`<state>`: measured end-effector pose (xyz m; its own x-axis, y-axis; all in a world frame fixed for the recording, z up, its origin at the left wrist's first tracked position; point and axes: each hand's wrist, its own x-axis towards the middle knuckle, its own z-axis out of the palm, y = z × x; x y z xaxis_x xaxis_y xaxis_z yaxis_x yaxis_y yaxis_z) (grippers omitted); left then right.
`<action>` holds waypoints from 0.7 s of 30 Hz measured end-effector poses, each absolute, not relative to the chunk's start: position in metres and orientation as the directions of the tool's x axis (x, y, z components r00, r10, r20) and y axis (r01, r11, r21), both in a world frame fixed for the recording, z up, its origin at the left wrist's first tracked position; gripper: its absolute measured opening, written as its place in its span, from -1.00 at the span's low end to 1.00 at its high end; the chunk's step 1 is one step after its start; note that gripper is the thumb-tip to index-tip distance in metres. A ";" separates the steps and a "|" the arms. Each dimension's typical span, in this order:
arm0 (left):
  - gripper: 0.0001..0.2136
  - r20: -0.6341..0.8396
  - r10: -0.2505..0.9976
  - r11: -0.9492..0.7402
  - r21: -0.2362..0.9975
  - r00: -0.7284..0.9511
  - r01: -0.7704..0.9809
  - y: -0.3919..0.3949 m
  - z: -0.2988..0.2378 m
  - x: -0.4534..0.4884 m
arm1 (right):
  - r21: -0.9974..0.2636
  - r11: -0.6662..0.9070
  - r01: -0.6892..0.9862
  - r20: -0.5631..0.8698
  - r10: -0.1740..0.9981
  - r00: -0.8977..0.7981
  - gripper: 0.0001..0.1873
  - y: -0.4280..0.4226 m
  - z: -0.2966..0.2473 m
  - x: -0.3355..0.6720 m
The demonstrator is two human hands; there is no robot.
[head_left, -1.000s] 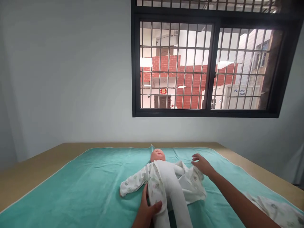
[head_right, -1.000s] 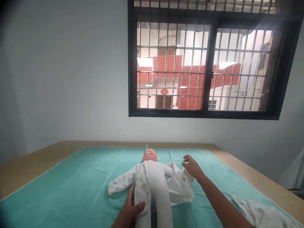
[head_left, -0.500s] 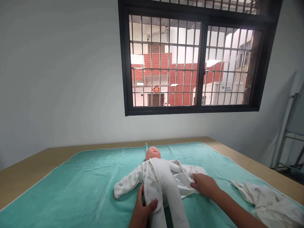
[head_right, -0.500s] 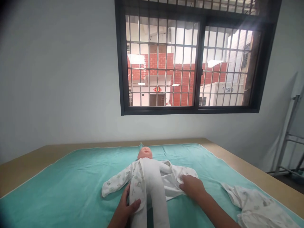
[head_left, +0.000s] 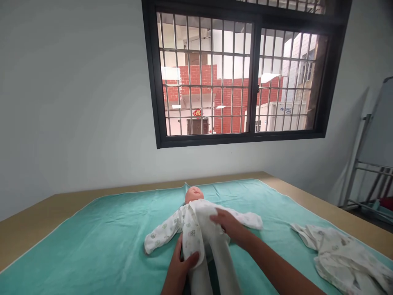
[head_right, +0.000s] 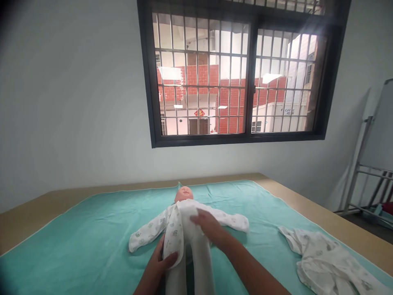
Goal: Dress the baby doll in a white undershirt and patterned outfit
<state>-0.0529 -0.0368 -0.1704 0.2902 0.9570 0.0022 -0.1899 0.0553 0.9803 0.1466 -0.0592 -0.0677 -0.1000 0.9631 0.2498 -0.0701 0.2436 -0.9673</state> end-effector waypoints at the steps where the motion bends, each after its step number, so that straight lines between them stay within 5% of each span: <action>1: -0.16 0.029 0.962 0.029 0.978 0.272 -0.207 -0.036 -0.171 -0.053 | -0.958 0.287 0.026 0.278 0.943 -0.184 -0.92 -0.070 -0.068 0.141; 4: -0.21 0.073 0.967 -0.010 0.968 0.245 -0.252 -0.035 -0.173 -0.054 | -0.810 0.500 0.306 0.352 0.832 -0.428 -0.80 -0.103 -0.077 0.138; 6: -0.22 0.066 0.967 0.003 0.963 0.246 -0.268 -0.035 -0.173 -0.054 | -0.710 0.562 0.425 0.377 0.812 -0.445 -0.75 -0.119 -0.088 0.146; 13: -0.29 -0.071 0.977 0.159 0.869 0.200 -0.469 -0.048 -0.157 -0.054 | -0.594 0.261 0.761 0.383 0.924 -0.018 -0.53 -0.130 -0.135 0.178; 21: -0.29 -0.167 0.946 0.279 0.856 0.278 -0.436 -0.053 -0.150 -0.051 | -0.584 0.146 0.799 0.312 0.949 0.054 -0.83 -0.119 -0.145 0.176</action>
